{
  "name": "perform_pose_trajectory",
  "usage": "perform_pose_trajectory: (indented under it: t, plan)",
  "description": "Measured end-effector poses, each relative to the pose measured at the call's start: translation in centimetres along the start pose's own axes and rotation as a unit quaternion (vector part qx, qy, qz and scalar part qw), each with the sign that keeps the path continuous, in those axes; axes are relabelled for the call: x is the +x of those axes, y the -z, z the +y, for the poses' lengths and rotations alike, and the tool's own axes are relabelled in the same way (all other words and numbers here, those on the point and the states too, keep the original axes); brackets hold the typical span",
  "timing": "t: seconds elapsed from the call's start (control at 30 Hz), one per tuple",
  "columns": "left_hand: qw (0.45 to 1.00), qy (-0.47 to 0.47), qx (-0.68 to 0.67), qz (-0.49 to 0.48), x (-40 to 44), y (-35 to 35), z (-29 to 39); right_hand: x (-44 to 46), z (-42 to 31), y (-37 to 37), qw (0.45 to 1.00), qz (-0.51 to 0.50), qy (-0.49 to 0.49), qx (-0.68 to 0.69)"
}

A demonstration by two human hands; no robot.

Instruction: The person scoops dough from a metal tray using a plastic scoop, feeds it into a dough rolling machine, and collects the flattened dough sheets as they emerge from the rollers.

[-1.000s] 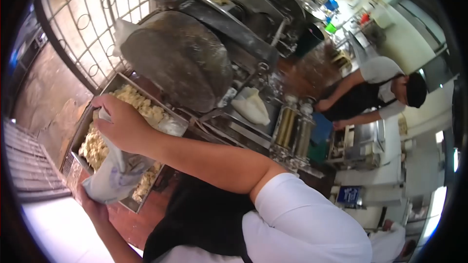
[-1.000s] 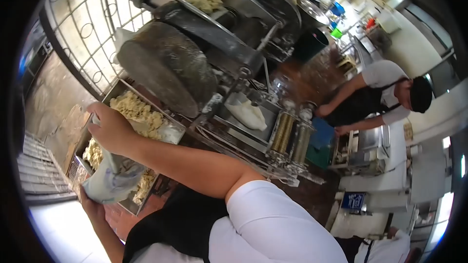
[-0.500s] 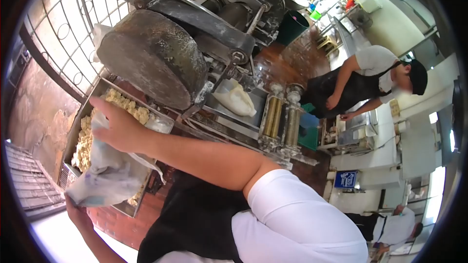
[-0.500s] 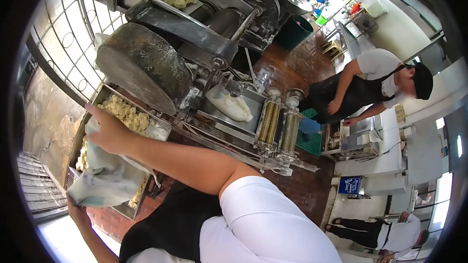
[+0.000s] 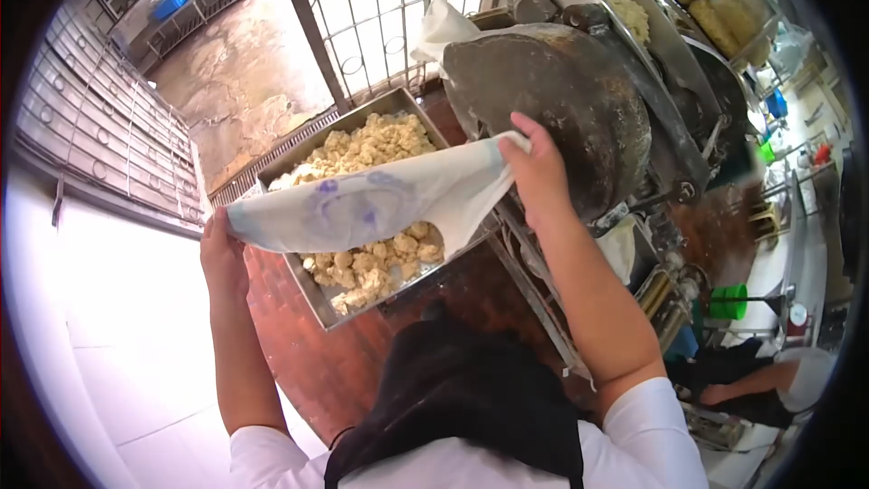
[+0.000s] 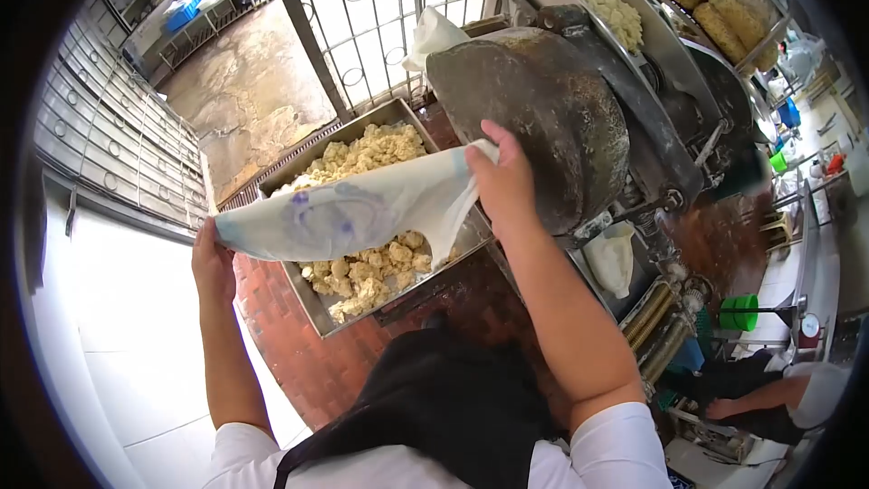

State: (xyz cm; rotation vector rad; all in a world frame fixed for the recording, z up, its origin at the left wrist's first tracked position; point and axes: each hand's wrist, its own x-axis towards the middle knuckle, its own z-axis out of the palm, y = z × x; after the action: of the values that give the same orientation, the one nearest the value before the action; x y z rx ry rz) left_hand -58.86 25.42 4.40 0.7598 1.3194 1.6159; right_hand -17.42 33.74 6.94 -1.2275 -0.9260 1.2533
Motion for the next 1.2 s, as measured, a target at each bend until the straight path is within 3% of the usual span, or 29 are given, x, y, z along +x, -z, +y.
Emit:
perform_pose_trajectory:
  t: [0.1,0.2,0.23,0.3,0.4,0.47,0.53,0.57,0.67,0.7,0.8,0.83,0.97,1.03,1.07,1.1,1.13,1.17,1.2]
  plan:
    - [0.999,-0.041,0.029,0.017,-0.4,-1.5,1.1,-0.6,3.3,1.1,0.938,-0.074,0.137,-0.309]
    - [0.984,-0.094,0.135,0.065,-0.9,-2.0,2.5,-2.1,4.8,2.0,0.908,-0.049,0.100,-0.405]
    - [0.977,-0.121,0.165,0.065,-0.8,-1.6,2.6,-1.8,6.1,2.9,0.919,-0.031,0.119,-0.375]
    - [0.953,-0.177,0.233,0.079,-1.3,-2.5,3.6,-2.9,5.1,2.8,0.903,-0.033,0.052,-0.424]
    - [0.843,-0.414,0.327,0.108,-2.1,-5.6,5.4,-4.5,5.4,3.1,0.896,-0.038,0.036,-0.440]
    - [0.885,-0.390,0.239,0.084,-3.3,-7.5,6.9,-6.1,5.8,3.7,0.884,-0.066,0.091,-0.454]
    - [0.914,-0.359,0.187,-0.020,-2.9,-5.1,7.0,-8.5,5.8,4.8,0.851,-0.113,0.178,-0.482]
    - [0.907,-0.380,0.173,0.051,-2.8,-6.0,7.1,-9.9,4.7,4.5,0.859,-0.123,0.129,-0.480]
    - [0.894,-0.383,0.223,0.065,-2.7,-6.8,8.1,-12.1,4.9,6.9,0.827,-0.234,0.152,-0.487]
    - [0.907,-0.368,0.199,0.050,-2.9,-7.7,8.5,-12.7,5.0,7.1,0.827,-0.228,0.176,-0.482]
    - [0.937,-0.319,0.119,0.076,-3.8,-9.7,9.3,-14.4,3.4,6.3,0.885,-0.198,0.203,-0.370]
    - [0.940,-0.320,0.098,0.073,-4.1,-10.0,9.8,-15.5,1.6,4.8,0.912,-0.159,0.181,-0.333]
    - [0.926,-0.341,0.158,0.040,-4.1,-11.1,11.9,-15.7,3.1,3.6,0.882,-0.273,0.094,-0.373]
    - [0.923,-0.307,0.207,0.104,-2.2,-9.2,12.2,-15.1,3.2,5.7,0.905,-0.261,-0.031,-0.336]
    - [0.911,-0.304,0.251,0.122,-2.0,-9.2,12.7,-15.2,2.3,7.6,0.912,-0.258,-0.022,-0.318]
    - [0.936,-0.243,0.240,0.088,-0.5,-6.3,12.3,-15.9,1.1,9.9,0.919,-0.257,-0.015,-0.300]
    - [0.917,-0.259,0.273,0.135,-1.7,-8.0,11.6,-16.9,0.2,12.1,0.924,-0.256,-0.008,-0.283]
    - [0.947,-0.180,0.245,0.102,-3.0,-8.9,10.9,-18.0,-0.3,14.1,0.950,-0.221,-0.034,-0.217]
    - [0.926,-0.194,0.313,0.079,-2.6,-7.5,9.4,-18.8,-1.3,15.9,0.958,-0.194,-0.069,-0.199]
